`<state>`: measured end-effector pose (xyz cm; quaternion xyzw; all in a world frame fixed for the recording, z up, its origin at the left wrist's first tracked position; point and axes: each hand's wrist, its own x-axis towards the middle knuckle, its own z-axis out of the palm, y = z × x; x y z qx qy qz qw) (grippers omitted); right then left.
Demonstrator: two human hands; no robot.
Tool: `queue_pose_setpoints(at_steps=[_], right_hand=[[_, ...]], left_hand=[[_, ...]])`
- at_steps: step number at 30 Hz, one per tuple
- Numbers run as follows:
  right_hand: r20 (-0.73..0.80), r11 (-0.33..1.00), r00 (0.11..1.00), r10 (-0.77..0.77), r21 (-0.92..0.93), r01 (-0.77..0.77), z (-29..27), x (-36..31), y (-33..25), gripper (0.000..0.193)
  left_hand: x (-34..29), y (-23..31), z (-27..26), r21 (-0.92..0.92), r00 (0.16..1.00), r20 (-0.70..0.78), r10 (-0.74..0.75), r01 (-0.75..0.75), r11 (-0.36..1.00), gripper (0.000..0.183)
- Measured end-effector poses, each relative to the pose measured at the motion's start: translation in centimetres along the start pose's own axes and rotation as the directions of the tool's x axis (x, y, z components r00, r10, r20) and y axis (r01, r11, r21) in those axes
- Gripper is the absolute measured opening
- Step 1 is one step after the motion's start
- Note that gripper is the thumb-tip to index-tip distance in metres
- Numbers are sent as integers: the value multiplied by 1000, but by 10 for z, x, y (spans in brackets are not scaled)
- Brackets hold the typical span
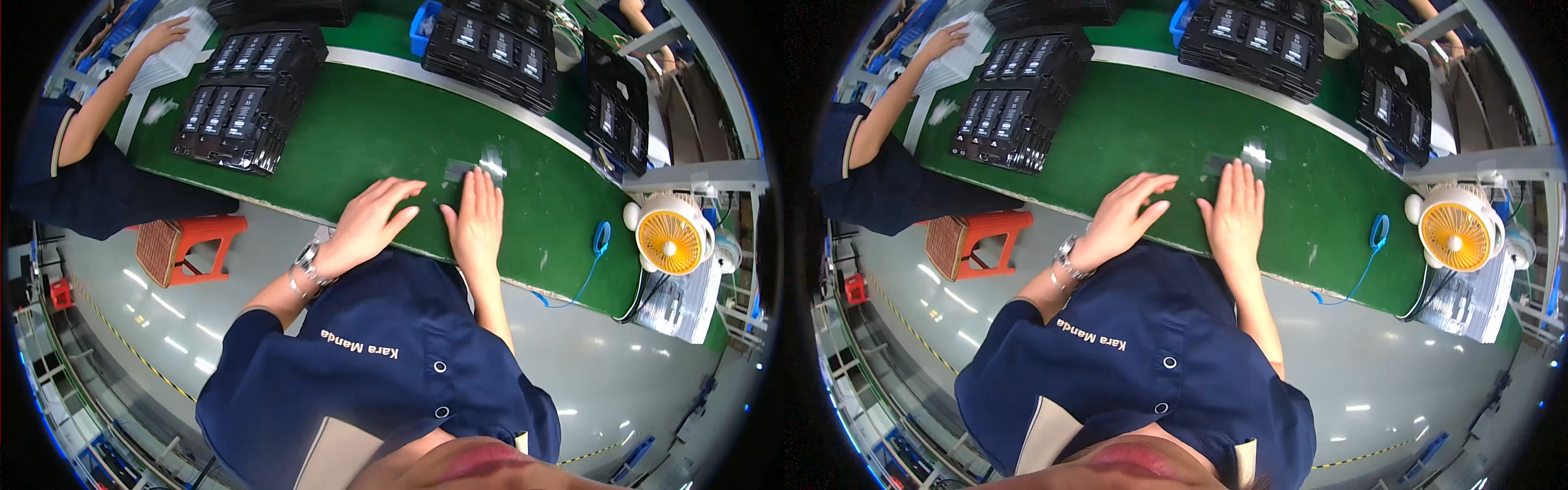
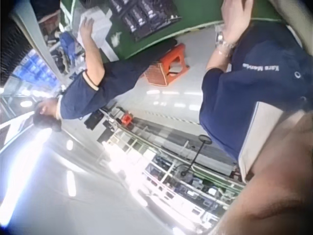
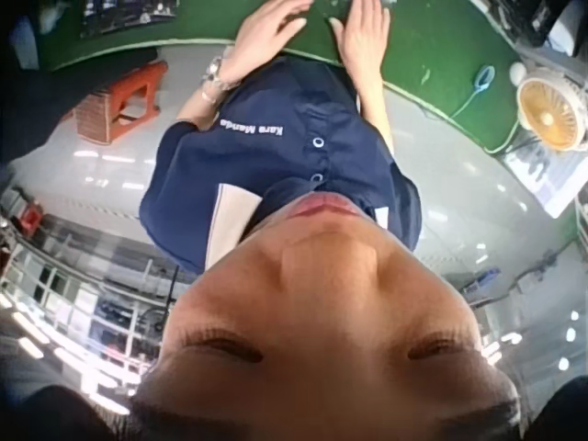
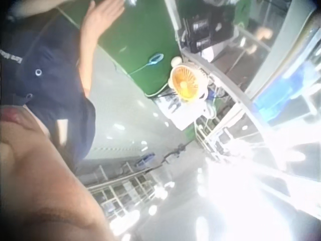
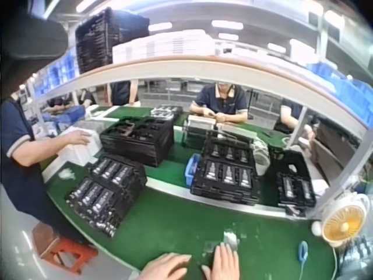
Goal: The person stacks a component tray onto a pile, sets down a tray of phone batteries, and applies adhesive tape strips to each battery by hand before placing them back into the tray.
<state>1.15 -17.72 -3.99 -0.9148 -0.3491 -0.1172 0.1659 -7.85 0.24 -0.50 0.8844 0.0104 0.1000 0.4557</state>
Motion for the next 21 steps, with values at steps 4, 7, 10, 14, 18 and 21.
queue_pose_setpoints(at_steps=[4, 7, 10, 14, 18, 21], right_hand=[[92, 995, 991, -96, 45, 92, 5, -8, -12, 69], [160, 956, 951, -263, 179, 234, -5, -18, -22, 65], [178, 834, 839, -514, 335, 440, -10, -24, -28, 52], [140, 727, 742, -656, 382, 571, -13, -21, -30, 41], [98, 669, 697, -710, 405, 624, -7, -21, -31, 41], [65, 645, 687, -724, 416, 640, -14, -17, -35, 43]], left_hand=[[-43, -9, -9, -270, 941, 175, -290, 329, 905, 28], [-75, -30, -9, -359, 833, 378, -403, 533, 766, 30], [-97, -36, -10, -453, 685, 465, -561, 728, 515, 45], [-94, -34, -4, -628, 695, 395, -601, 682, 376, 52], [-91, -42, 13, -633, 708, 455, -541, 684, 363, 34], [-99, -43, 8, -675, 713, 402, -574, 654, 340, 25]])
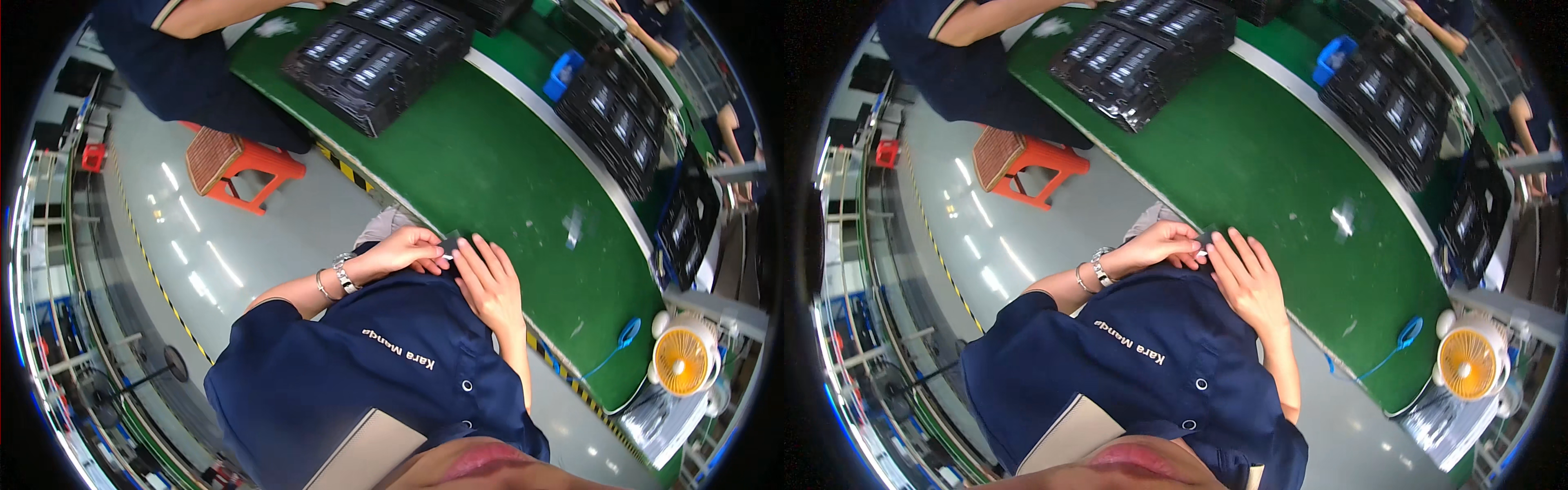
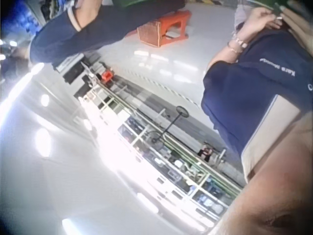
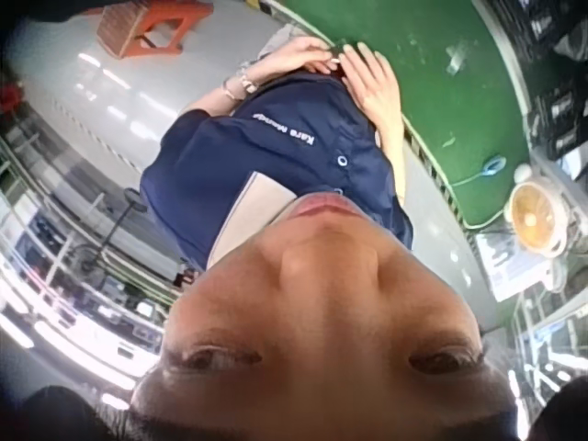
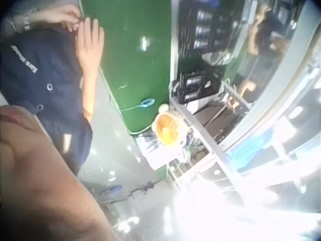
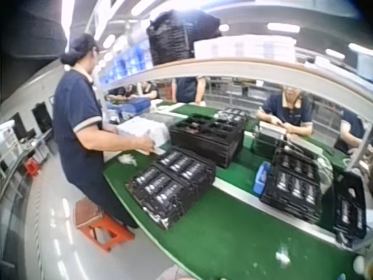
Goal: The person stacks a component tray onto a pile, sets down a tray of phone batteries, and applies adhesive tape strips to each battery by hand before placing them back into the tray.
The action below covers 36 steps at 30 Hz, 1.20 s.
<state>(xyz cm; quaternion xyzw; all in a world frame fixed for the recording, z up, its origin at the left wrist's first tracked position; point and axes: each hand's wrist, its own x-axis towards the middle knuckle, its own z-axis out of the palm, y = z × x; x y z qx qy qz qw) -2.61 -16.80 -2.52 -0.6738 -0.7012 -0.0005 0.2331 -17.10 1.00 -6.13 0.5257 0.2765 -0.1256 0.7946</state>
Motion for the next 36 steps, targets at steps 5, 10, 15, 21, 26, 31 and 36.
queue_pose_setpoints(at_steps=[5, 10, 15, 21, 26, 31, 36], right_hand=[[-330, 963, 906, 266, 52, -264, 5, -16, 6, 41], [-413, 926, 835, 362, 61, -372, 6, -14, 3, 33], [-352, 910, 854, 382, -19, -415, 14, -14, 0, 29], [-350, 863, 853, 387, -188, -469, 21, -12, 0, 25], [-307, 869, 875, 374, -214, -446, 19, -10, 7, 27], [-340, 802, 828, 446, -259, -538, 23, -12, -3, 30], [-296, 839, 832, 469, -145, -524, 7, 6, 2, 35]], left_hand=[[-44, 40, -61, 354, 822, -310, 479, -368, 860, 18], [-59, 102, -180, 421, 415, -724, 551, -366, 830, 19], [-31, 137, -340, 403, 183, -845, 502, -398, 824, 25], [18, 217, -491, 418, 78, -881, 466, -332, 846, 13], [3, 231, -581, 245, -113, -969, 220, -566, 787, 20], [51, 203, -449, 248, 52, -927, 372, -660, 709, 40], [0, 138, -295, 451, -127, -865, 486, -620, 641, 33]])
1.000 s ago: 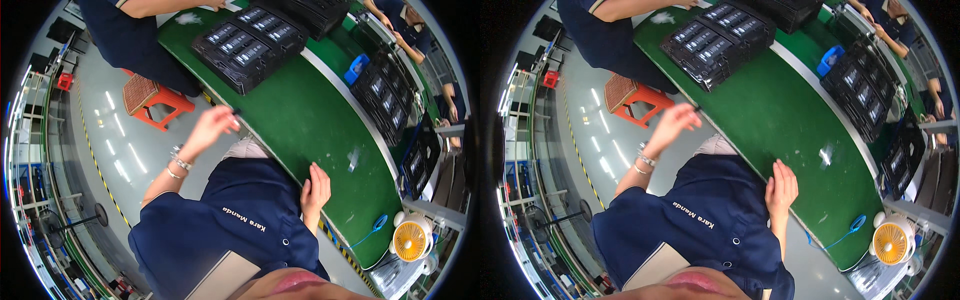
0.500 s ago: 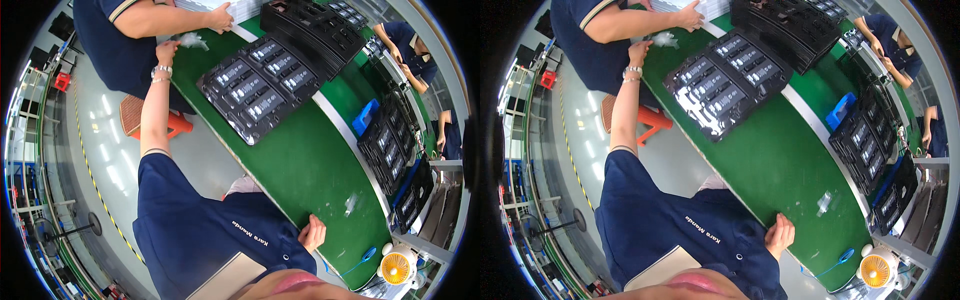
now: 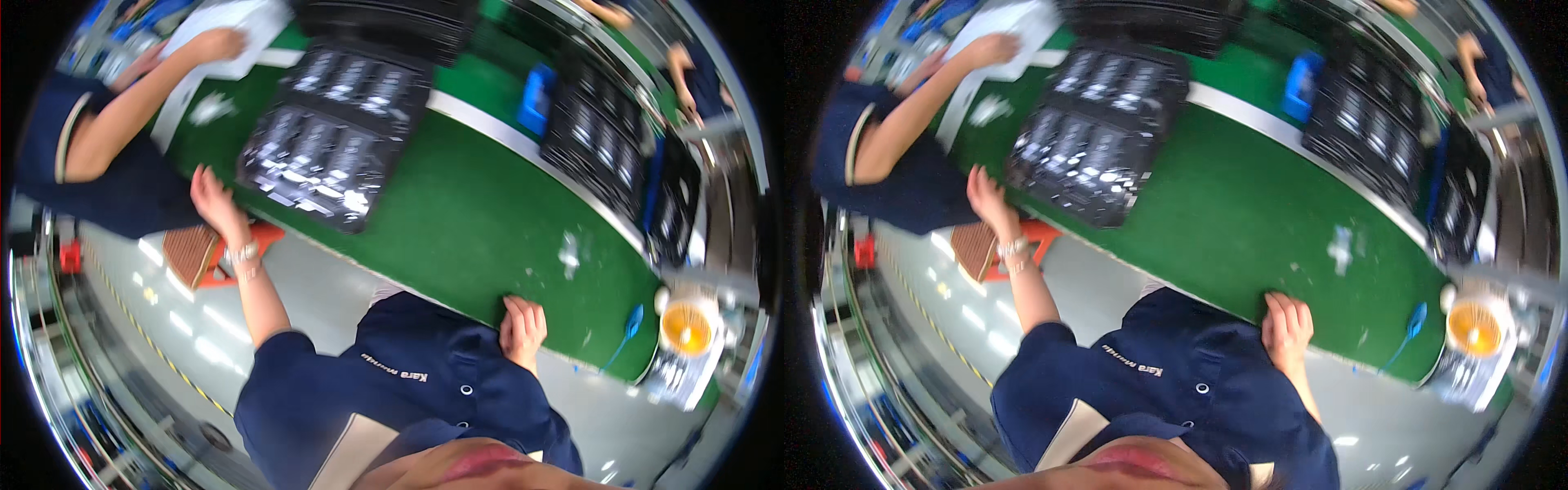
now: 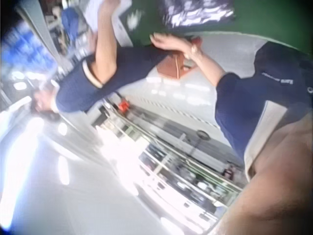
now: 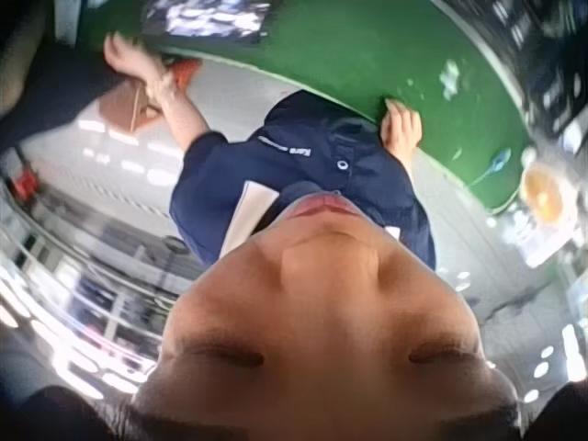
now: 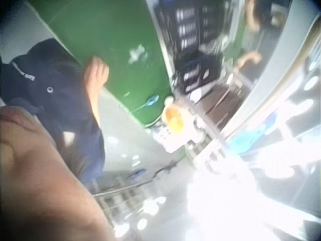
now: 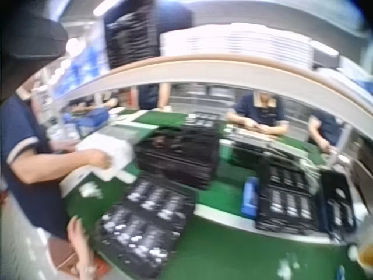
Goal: The person stacks a component tray onto a pile, sets down a tray of phone batteries, and applies adhesive tape strips to each battery by hand before placing them back into the tray.
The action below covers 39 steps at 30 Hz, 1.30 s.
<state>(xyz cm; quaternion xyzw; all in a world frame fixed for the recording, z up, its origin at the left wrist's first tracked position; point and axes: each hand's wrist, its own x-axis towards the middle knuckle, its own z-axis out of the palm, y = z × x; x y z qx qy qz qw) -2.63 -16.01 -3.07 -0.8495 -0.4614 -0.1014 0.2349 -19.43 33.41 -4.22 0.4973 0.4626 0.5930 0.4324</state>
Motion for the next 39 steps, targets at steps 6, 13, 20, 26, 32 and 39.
queue_pose_setpoints(at_steps=[6, 13, 20, 26, 32, 39], right_hand=[[-43, 996, 998, 51, 71, -48, -11, 13, 20, 33], [-114, 962, 962, 250, -82, -260, -30, 13, 69, 35], [-244, 821, 887, 391, -343, -456, -28, 16, 120, 53], [-99, 887, 927, 363, -267, -376, -19, 30, 121, 50], [-8, 970, 972, 236, -50, -236, -32, 28, 114, 41], [60, 947, 950, 308, -117, -299, -43, 44, 109, 45]], left_hand=[[-102, 64, 25, 10, 942, 11, 336, -336, 942, 30], [-205, 101, 91, -175, 743, 504, 441, -412, 894, 26], [-282, 86, 175, -17, 105, 994, 13, 35, 999, 40], [-311, 74, 212, -29, 13, 1000, 28, 81, 996, 41], [-295, 58, 240, 113, 232, 946, -227, 421, 900, 37], [-278, 62, 316, 218, -74, 963, -261, 783, 582, 38]])
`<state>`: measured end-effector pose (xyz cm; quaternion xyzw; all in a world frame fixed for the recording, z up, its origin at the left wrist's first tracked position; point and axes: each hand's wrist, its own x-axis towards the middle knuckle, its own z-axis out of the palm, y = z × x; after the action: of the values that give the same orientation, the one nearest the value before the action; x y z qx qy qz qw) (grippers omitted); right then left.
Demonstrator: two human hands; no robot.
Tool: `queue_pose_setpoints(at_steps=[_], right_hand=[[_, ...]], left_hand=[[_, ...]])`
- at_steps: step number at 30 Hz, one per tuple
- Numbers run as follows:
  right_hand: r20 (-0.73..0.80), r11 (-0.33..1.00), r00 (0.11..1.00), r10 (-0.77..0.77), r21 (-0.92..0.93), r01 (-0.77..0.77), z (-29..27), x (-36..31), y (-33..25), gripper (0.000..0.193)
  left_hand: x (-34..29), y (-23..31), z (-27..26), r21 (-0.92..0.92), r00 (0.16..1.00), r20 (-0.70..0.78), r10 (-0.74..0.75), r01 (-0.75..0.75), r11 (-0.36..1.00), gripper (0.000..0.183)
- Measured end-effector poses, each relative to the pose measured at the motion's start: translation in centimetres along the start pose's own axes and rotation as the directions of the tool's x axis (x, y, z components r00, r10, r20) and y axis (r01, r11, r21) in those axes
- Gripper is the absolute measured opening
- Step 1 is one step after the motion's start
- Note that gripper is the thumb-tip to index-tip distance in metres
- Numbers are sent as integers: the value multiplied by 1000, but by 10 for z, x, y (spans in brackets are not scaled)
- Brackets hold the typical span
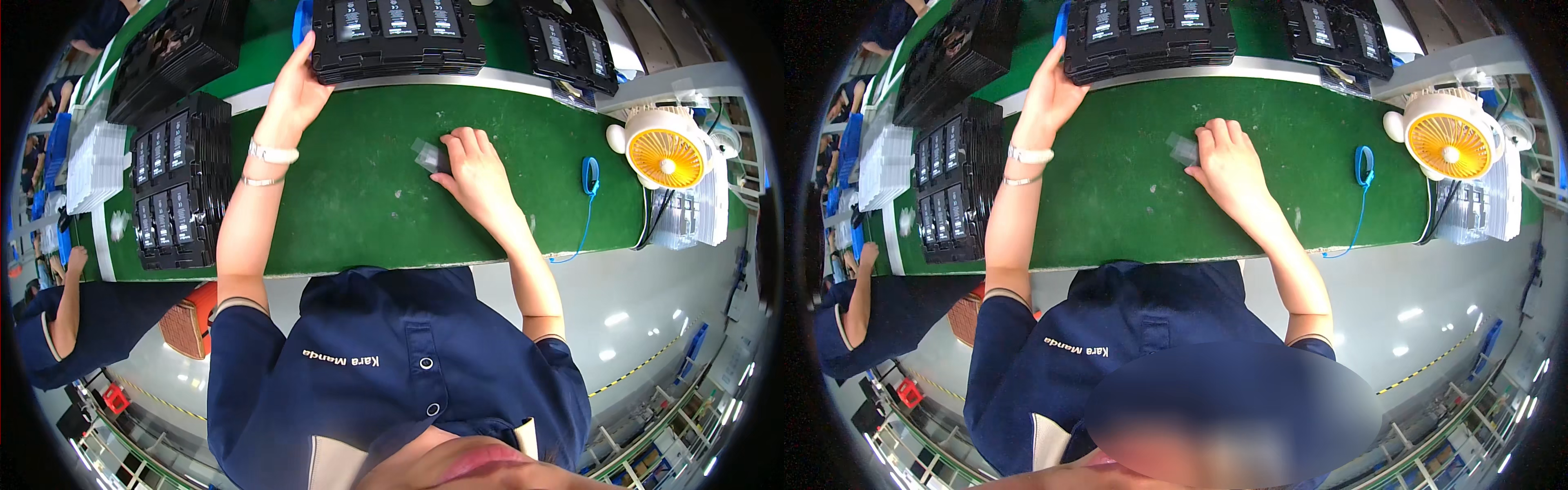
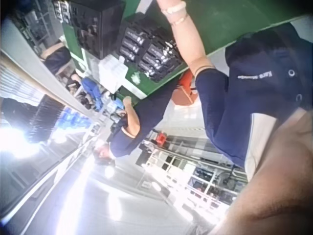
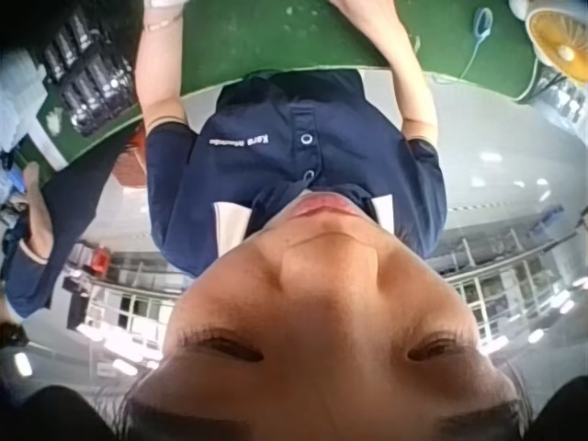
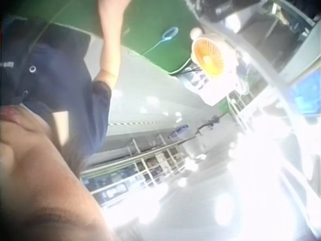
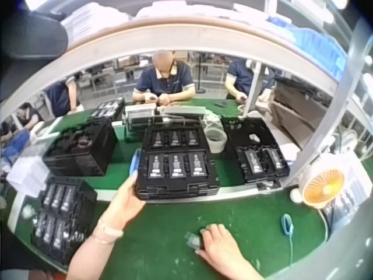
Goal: The person stacks a component tray onto a pile, sets down a tray of phone batteries, and applies adhesive tape strips to each battery by hand before placing them back into the tray.
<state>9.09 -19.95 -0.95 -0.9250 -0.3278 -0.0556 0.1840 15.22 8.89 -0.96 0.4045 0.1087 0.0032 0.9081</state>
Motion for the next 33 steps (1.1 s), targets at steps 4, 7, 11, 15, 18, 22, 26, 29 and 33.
queue_pose_setpoints(at_steps=[4, 7, 11, 15, 18, 22, 26, 29, 33], right_hand=[[148, 995, 985, -87, 60, 79, -9, 7, 9, 45], [183, 992, 977, -113, 68, 102, -10, 7, 10, 39], [183, 993, 978, -105, -38, 113, -1, 8, 7, 31], [183, 995, 980, -81, -51, 92, -1, 0, 4, 31], [101, 993, 988, -113, -27, 116, 5, -2, -4, 28], [26, 997, 996, -82, -15, 82, 16, -15, -8, 18], [57, 992, 998, 30, 122, -37, 19, -22, -13, 21], [80, 924, 991, 104, 362, -126, 8, -26, -7, 36], [185, 840, 950, 253, 445, -310, -14, -37, 14, 34]], left_hand=[[13, 5, 5, -216, 972, -105, -210, 183, 959, 32], [14, 10, 0, -143, 963, -83, -255, 242, 960, 28], [15, 12, 6, -62, 948, -107, -298, 293, 954, 24], [14, 8, 20, -30, 950, -20, -311, 310, 950, 22], [-4, 9, 29, -34, 981, -100, -164, 161, 986, 23], [-10, -4, 25, -24, 988, -126, -91, 89, 996, 23], [-40, -6, 23, -26, 985, -156, -77, 73, 997, 24], [-76, -5, 2, -103, 990, -126, -59, 46, 994, 24], [-139, -7, -21, -214, 933, -359, -20, -62, 975, 33]])
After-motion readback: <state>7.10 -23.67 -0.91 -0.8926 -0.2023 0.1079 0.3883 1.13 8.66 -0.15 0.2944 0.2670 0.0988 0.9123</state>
